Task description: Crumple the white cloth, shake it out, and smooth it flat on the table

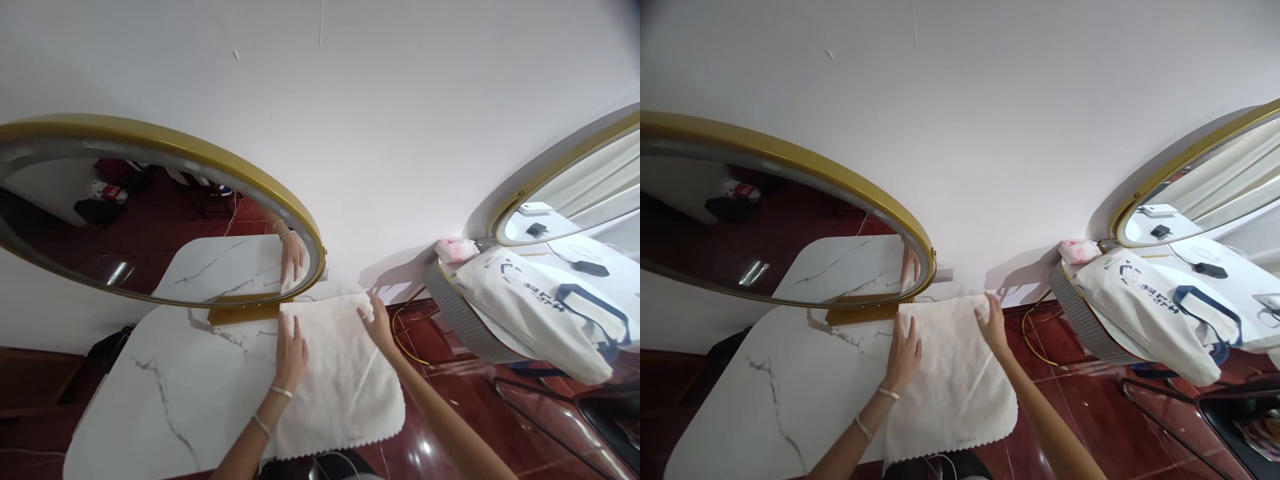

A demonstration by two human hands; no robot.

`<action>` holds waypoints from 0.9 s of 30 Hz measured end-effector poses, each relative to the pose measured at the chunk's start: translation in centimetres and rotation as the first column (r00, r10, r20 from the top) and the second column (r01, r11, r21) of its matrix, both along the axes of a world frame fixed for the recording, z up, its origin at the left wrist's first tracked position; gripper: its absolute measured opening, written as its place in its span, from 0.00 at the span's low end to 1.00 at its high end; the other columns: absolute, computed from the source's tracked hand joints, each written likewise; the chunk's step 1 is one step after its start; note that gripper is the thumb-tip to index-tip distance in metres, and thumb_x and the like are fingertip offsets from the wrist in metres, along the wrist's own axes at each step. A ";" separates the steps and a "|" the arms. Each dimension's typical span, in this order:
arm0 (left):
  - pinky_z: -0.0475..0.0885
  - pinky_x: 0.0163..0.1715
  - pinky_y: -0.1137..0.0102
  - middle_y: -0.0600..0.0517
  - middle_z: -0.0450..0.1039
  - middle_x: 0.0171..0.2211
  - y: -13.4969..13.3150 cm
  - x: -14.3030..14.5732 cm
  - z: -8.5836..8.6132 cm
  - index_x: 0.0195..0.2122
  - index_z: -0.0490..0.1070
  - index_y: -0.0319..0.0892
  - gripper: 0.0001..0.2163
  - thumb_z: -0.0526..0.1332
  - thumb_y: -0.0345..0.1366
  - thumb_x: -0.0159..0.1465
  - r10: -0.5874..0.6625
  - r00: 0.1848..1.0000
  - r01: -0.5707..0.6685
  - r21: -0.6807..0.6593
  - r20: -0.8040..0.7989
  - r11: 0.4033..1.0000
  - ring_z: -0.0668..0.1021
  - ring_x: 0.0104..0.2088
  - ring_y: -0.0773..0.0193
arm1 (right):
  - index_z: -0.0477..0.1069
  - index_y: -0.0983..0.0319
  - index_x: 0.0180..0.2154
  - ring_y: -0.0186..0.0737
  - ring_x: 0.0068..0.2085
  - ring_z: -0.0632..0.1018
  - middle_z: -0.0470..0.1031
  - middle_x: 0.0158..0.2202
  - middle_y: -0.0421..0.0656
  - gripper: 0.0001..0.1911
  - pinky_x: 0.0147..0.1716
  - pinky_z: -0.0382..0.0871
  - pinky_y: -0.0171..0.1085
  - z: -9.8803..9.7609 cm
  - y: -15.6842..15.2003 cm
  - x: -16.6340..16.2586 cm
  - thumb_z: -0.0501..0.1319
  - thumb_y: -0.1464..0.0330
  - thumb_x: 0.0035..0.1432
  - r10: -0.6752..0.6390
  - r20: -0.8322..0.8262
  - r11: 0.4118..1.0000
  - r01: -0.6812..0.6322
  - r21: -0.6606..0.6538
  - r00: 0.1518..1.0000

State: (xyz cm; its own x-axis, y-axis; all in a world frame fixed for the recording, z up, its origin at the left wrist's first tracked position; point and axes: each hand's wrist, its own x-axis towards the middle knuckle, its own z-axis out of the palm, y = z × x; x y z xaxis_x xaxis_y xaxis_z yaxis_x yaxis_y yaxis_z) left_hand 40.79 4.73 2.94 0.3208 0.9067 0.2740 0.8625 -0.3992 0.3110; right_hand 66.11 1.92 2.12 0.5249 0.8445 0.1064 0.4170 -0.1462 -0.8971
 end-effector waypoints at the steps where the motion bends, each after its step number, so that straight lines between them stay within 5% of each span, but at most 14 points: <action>1: 0.61 0.61 0.51 0.36 0.41 0.69 -0.7 0.3 -0.9 0.67 0.46 0.37 0.27 0.48 0.31 0.67 -0.029 0.999 0.030 0.063 -0.019 0.998 0.51 0.68 0.45 | 0.65 0.59 0.58 0.54 0.62 0.65 0.63 0.62 0.53 0.28 0.59 0.62 0.56 -0.5 -0.8 -1.1 0.57 0.56 0.59 0.084 0.148 0.996 -0.082 -0.019 0.985; 4: 0.60 0.62 0.51 0.37 0.41 0.70 -1.2 1.2 -3.3 0.69 0.39 0.39 0.29 0.48 0.35 0.69 -0.035 0.998 0.043 0.141 -0.061 0.989 0.47 0.69 0.47 | 0.57 0.51 0.64 0.54 0.68 0.51 0.52 0.68 0.46 0.27 0.62 0.48 0.64 -2.3 -2.3 -4.8 0.51 0.59 0.65 0.311 0.566 0.947 -0.198 -0.252 0.764; 7: 0.59 0.61 0.48 0.33 0.42 0.69 0.5 1.9 -4.3 0.68 0.46 0.34 0.29 0.50 0.41 0.68 0.045 0.997 -0.036 0.137 -0.068 0.990 0.45 0.69 0.41 | 0.49 0.47 0.66 0.59 0.69 0.45 0.45 0.70 0.45 0.29 0.59 0.40 0.72 -3.6 -1.5 -7.1 0.50 0.56 0.66 0.381 0.672 0.898 -0.081 -0.432 0.635; 12: 0.57 0.59 0.44 0.33 0.57 0.63 5.8 3.6 -2.8 0.63 0.61 0.37 0.27 0.54 0.47 0.66 0.107 0.981 -0.103 0.032 -0.161 0.994 0.57 0.65 0.36 | 0.46 0.44 0.67 0.61 0.68 0.47 0.47 0.69 0.47 0.30 0.56 0.35 0.75 -3.1 4.1 -6.5 0.46 0.51 0.66 0.383 0.656 0.874 -0.026 -0.485 0.650; 19: 0.65 0.53 0.53 0.35 0.74 0.49 13.0 6.2 -1.6 0.52 0.71 0.32 0.25 0.48 0.48 0.68 -0.003 0.982 -0.017 -0.106 -0.190 0.994 0.73 0.52 0.43 | 0.61 0.49 0.62 0.59 0.66 0.53 0.57 0.65 0.52 0.27 0.57 0.38 0.72 -1.0 11.8 -3.7 0.44 0.50 0.66 0.346 0.610 0.853 0.031 -0.520 0.713; 23: 0.61 0.58 0.52 0.40 0.73 0.53 10.7 5.9 -1.8 0.54 0.70 0.39 0.21 0.46 0.43 0.69 -0.050 0.983 0.031 -0.107 -0.175 0.994 0.71 0.56 0.47 | 0.57 0.52 0.64 0.57 0.68 0.50 0.53 0.67 0.51 0.28 0.60 0.36 0.69 -1.6 10.9 -3.5 0.45 0.52 0.67 0.356 0.628 0.870 0.000 -0.493 0.692; 27: 0.49 0.64 0.47 0.44 0.56 0.66 3.9 3.4 -2.3 0.65 0.57 0.48 0.24 0.51 0.46 0.68 -0.095 0.990 0.093 -0.016 -0.104 0.995 0.58 0.66 0.50 | 0.50 0.53 0.67 0.54 0.70 0.45 0.44 0.70 0.47 0.29 0.63 0.37 0.62 -2.6 4.0 -4.7 0.47 0.56 0.67 0.364 0.704 0.915 -0.093 -0.393 0.609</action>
State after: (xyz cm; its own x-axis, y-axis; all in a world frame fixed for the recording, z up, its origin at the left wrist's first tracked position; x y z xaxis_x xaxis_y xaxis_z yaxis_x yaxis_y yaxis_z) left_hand 44.18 8.63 0.67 0.4310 0.8738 0.2250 0.8492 -0.4772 0.2262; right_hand 61.46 5.89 -0.47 0.1573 0.9824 0.1011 0.9741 -0.1375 -0.1793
